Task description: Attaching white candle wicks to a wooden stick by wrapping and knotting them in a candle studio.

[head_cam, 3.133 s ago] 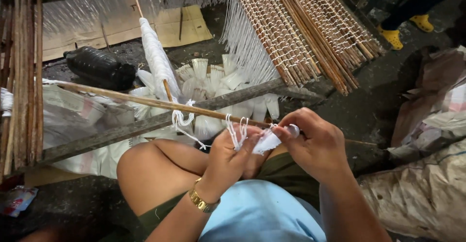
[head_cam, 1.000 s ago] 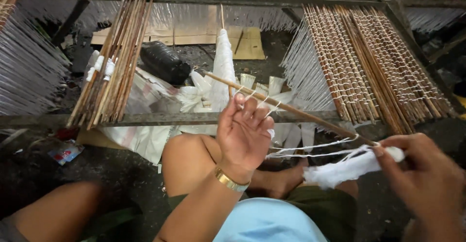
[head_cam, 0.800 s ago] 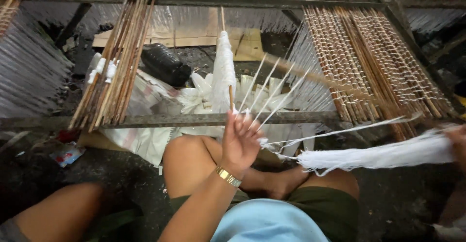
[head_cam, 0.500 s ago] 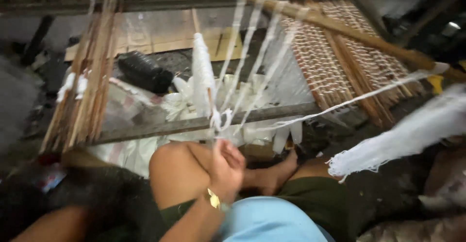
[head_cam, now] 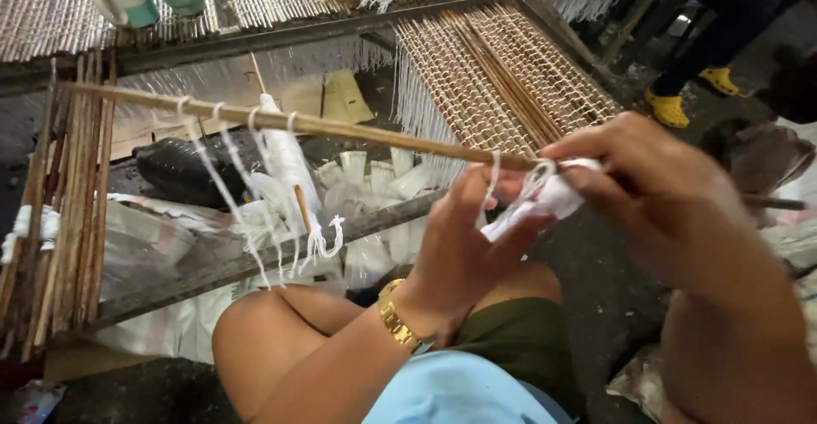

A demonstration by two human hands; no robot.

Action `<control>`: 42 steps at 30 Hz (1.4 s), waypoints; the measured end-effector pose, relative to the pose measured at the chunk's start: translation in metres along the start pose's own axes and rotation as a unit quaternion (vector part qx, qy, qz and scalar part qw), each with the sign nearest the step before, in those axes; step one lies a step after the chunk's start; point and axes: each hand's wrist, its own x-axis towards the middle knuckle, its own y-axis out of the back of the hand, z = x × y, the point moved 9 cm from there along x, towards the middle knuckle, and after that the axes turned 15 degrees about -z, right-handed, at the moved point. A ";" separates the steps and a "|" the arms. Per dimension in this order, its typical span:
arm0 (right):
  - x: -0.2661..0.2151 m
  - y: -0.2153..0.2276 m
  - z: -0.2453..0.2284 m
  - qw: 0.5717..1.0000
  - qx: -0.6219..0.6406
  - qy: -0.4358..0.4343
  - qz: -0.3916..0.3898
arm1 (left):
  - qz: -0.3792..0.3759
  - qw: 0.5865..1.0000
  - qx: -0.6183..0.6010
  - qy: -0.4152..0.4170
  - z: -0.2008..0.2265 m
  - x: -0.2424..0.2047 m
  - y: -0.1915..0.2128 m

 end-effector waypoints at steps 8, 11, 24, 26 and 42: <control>0.003 -0.031 0.010 0.999 0.023 -0.038 0.007 | -0.003 0.979 -0.016 0.204 -0.016 -0.013 0.031; 0.003 -0.040 0.019 0.995 0.019 -0.098 -0.003 | -0.011 0.975 -0.025 0.222 -0.014 -0.016 0.034; 0.005 -0.048 0.006 0.995 -0.020 -0.074 0.060 | 0.062 0.959 -0.143 0.237 -0.019 -0.019 0.047; 0.005 -0.049 -0.001 0.996 -0.018 -0.040 0.079 | 0.064 0.958 -0.146 0.237 -0.020 -0.020 0.045; 0.008 -0.056 0.000 0.994 0.098 -0.040 0.027 | -0.054 0.977 0.030 0.205 -0.016 -0.028 0.038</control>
